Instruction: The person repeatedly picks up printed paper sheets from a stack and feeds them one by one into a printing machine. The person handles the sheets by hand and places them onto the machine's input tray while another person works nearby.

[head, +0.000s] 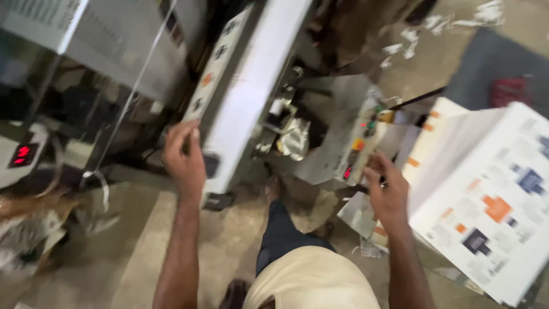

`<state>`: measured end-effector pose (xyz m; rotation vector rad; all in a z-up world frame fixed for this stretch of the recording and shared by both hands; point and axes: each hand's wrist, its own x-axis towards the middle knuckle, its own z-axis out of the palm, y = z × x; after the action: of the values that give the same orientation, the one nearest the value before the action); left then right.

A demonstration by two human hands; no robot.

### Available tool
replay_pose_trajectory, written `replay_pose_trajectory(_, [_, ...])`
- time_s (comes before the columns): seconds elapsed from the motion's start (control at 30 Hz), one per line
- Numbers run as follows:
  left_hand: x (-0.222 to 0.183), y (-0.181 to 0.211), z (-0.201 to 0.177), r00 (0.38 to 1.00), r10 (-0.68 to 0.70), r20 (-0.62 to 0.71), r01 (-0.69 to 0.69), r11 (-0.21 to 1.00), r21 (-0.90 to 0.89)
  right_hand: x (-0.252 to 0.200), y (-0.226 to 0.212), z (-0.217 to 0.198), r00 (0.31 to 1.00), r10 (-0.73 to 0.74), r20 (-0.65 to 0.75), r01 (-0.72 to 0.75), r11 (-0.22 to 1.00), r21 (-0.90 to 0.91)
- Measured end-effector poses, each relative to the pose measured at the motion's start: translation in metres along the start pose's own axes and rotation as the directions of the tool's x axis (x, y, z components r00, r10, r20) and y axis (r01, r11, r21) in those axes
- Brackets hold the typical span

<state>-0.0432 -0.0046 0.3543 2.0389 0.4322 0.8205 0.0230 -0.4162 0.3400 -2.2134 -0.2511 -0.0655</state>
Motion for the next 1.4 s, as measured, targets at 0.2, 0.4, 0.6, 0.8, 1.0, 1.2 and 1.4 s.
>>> replay_pose_trajectory(0.2, [-0.136, 0.060, 0.175, 0.929, -0.147, 0.339, 0.260, 0.911, -0.319, -0.135, 0.137, -0.153, 0.859, 0.212, -0.465, -0.363, 0.894, -0.263])
replay_pose_trajectory(0.4, [-0.286, 0.114, 0.312, 0.567, -0.147, 0.810, 0.354, 0.932, -0.078, -0.217, 0.215, -0.172, 0.846, 0.319, -0.428, -0.503, 0.744, -0.440])
replay_pose_trajectory(0.6, [-0.325, 0.175, 0.301, 0.882, 0.185, 0.433, -0.170, 0.983, -0.074, -0.215, 0.188, -0.145, 0.872, 0.200, -0.448, -0.468, 0.612, -0.637])
replay_pose_trajectory(0.8, [-0.297, 0.208, 0.304, 0.611, -0.225, 0.759, 0.735, 0.516, -0.440, -0.230, 0.190, -0.176, 0.738, 0.200, -0.644, -0.524, 0.771, -0.361])
replay_pose_trajectory(1.0, [-0.208, 0.218, 0.261, 0.758, -0.099, 0.644, 0.631, 0.360, -0.687, -0.191, 0.175, -0.153, 0.577, 0.806, -0.131, -0.356, 0.393, 0.848])
replay_pose_trajectory(1.2, [-0.115, 0.147, 0.168, 0.886, -0.080, 0.456, 0.417, 0.568, -0.710, -0.103, 0.066, -0.079, 0.723, 0.691, -0.020, -0.319, 0.359, 0.877])
replay_pose_trajectory(1.4, [-0.061, -0.002, 0.120, 0.908, -0.389, 0.153, 0.416, 0.878, -0.238, -0.025, -0.008, 0.038, 0.932, 0.355, -0.077, -0.178, 0.633, 0.753])
